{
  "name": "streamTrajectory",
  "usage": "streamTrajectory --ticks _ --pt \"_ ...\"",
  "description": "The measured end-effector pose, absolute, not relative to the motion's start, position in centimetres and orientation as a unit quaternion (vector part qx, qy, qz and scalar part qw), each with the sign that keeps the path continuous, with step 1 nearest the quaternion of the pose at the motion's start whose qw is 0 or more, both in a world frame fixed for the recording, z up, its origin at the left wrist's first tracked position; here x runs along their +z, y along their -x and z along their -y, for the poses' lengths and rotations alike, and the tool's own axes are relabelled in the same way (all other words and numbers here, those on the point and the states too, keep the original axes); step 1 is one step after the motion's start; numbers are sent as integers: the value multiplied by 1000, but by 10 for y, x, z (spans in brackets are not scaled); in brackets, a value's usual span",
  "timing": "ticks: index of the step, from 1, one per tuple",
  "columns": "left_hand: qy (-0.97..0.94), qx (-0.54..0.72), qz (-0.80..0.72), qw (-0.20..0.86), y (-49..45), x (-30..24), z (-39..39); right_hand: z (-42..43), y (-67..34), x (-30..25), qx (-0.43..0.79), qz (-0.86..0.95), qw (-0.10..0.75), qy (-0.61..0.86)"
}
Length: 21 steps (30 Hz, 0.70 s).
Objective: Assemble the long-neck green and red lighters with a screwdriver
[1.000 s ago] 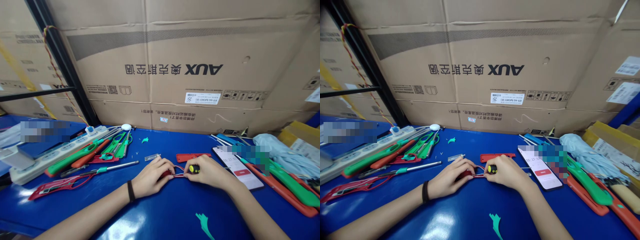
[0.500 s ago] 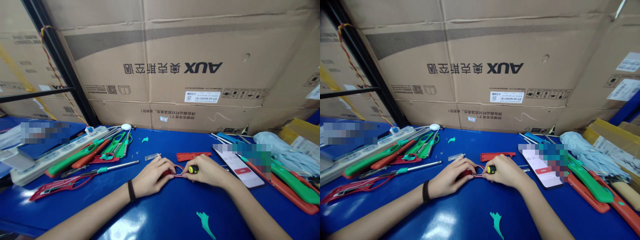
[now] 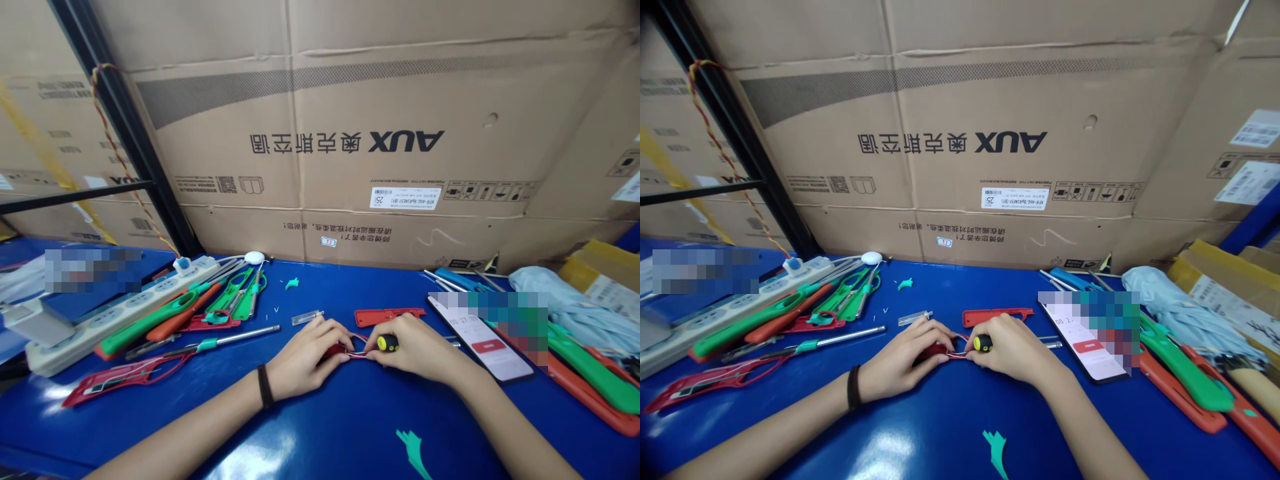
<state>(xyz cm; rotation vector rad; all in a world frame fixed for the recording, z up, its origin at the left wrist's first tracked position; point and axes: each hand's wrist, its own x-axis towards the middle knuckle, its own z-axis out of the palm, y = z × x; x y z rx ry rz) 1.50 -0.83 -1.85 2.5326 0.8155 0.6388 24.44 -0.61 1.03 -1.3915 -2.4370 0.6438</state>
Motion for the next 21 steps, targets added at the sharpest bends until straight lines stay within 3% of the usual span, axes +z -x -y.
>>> streamTrajectory --ticks 21 --pt "-912 223 -291 184 -14 -20 7 10 -238 12 216 831 127 497"
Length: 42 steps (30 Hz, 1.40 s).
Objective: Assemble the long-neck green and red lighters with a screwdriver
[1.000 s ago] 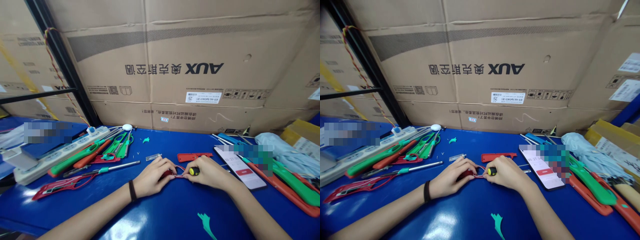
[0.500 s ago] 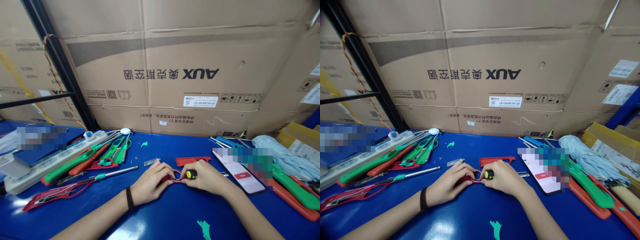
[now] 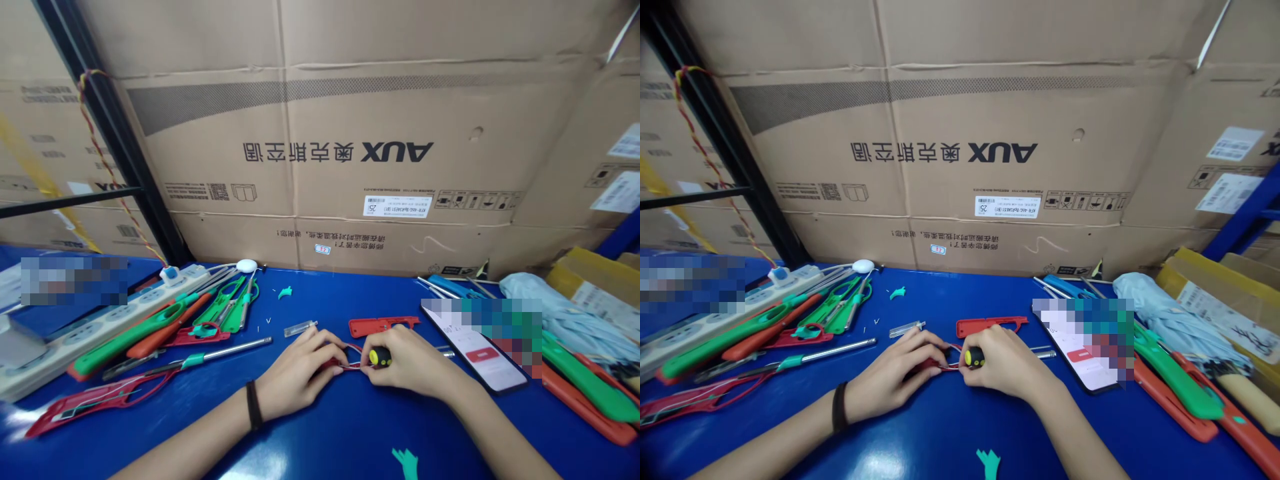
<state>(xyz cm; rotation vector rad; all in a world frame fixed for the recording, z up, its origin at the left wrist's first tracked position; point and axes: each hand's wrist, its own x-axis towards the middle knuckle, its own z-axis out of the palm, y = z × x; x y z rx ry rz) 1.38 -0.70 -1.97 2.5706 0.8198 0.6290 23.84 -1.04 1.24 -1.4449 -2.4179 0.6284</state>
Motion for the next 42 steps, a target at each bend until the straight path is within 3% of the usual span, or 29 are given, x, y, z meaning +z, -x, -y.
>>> streamTrajectory --ticks 31,42 --pt "-916 226 -281 174 -12 -19 8 7 -244 8 257 823 153 483" --pt "-919 218 -281 168 -12 -18 9 8 -242 9 214 828 138 499"
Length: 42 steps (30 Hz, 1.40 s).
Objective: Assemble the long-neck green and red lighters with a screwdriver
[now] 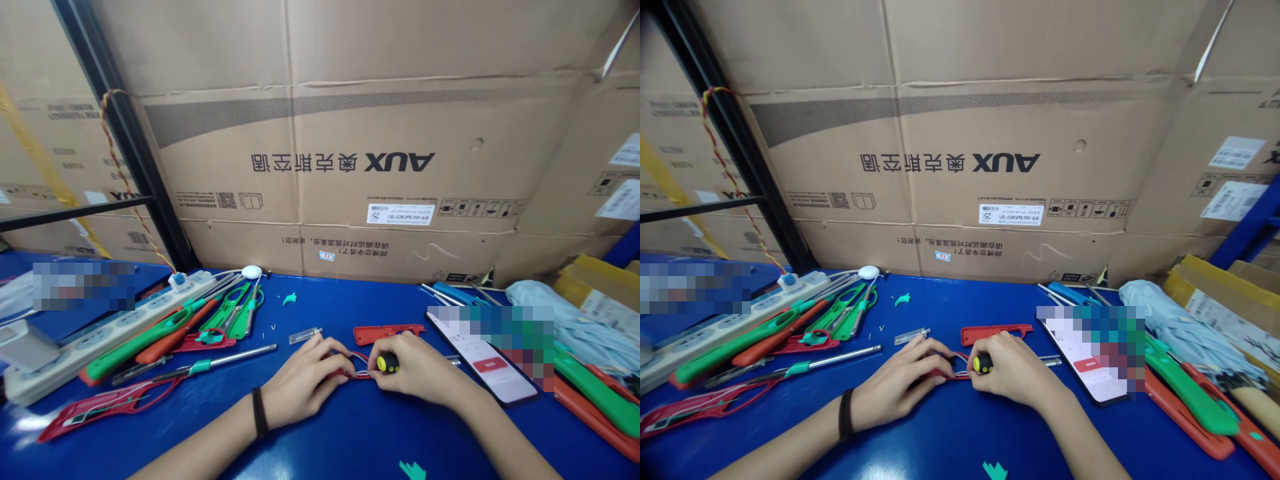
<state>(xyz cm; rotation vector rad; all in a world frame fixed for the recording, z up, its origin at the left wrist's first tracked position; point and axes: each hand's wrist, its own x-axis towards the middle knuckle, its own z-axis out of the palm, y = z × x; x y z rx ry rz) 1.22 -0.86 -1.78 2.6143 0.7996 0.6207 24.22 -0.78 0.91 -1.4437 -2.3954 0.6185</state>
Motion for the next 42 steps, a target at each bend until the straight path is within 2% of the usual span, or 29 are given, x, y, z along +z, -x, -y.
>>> streamTrajectory --ticks 16,42 --pt "-918 213 -289 170 -13 -17 9 12 -241 11 185 853 116 474" --pt "-911 225 -293 185 -13 -21 6 12 -234 7 180 833 150 500"
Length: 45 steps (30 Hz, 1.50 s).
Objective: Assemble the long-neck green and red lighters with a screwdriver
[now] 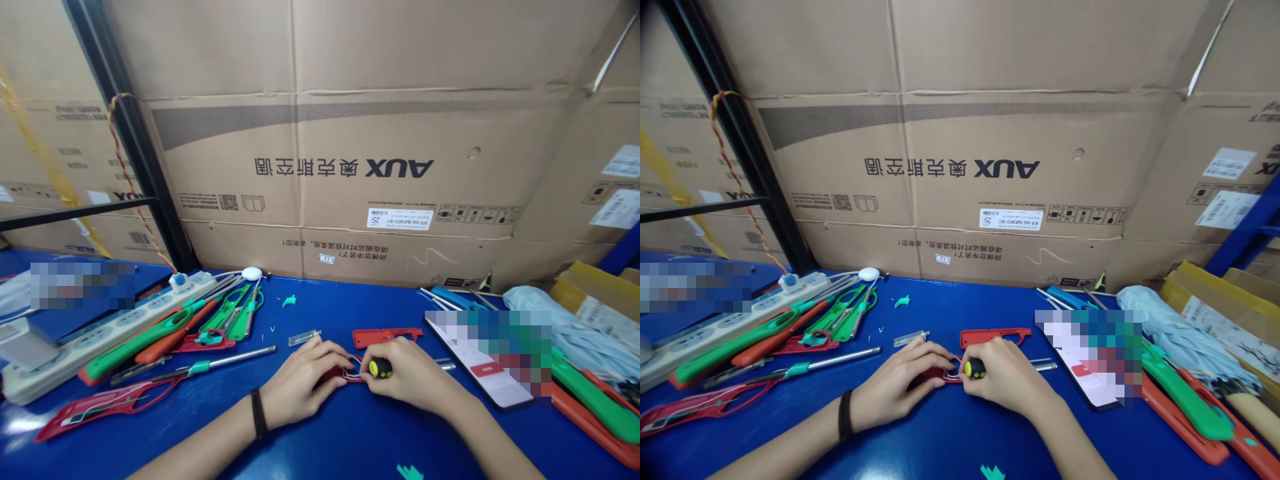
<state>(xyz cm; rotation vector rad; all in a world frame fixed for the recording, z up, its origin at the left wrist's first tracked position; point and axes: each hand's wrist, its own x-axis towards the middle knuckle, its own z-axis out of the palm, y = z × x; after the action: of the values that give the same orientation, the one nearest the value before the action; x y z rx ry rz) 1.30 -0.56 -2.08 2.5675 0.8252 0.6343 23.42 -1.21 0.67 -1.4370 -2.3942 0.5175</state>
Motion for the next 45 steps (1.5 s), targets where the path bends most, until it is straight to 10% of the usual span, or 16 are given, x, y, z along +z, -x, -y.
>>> streamTrajectory --ticks 45 --pt "-919 209 -266 201 -13 -15 7 18 -228 22 222 838 96 490"
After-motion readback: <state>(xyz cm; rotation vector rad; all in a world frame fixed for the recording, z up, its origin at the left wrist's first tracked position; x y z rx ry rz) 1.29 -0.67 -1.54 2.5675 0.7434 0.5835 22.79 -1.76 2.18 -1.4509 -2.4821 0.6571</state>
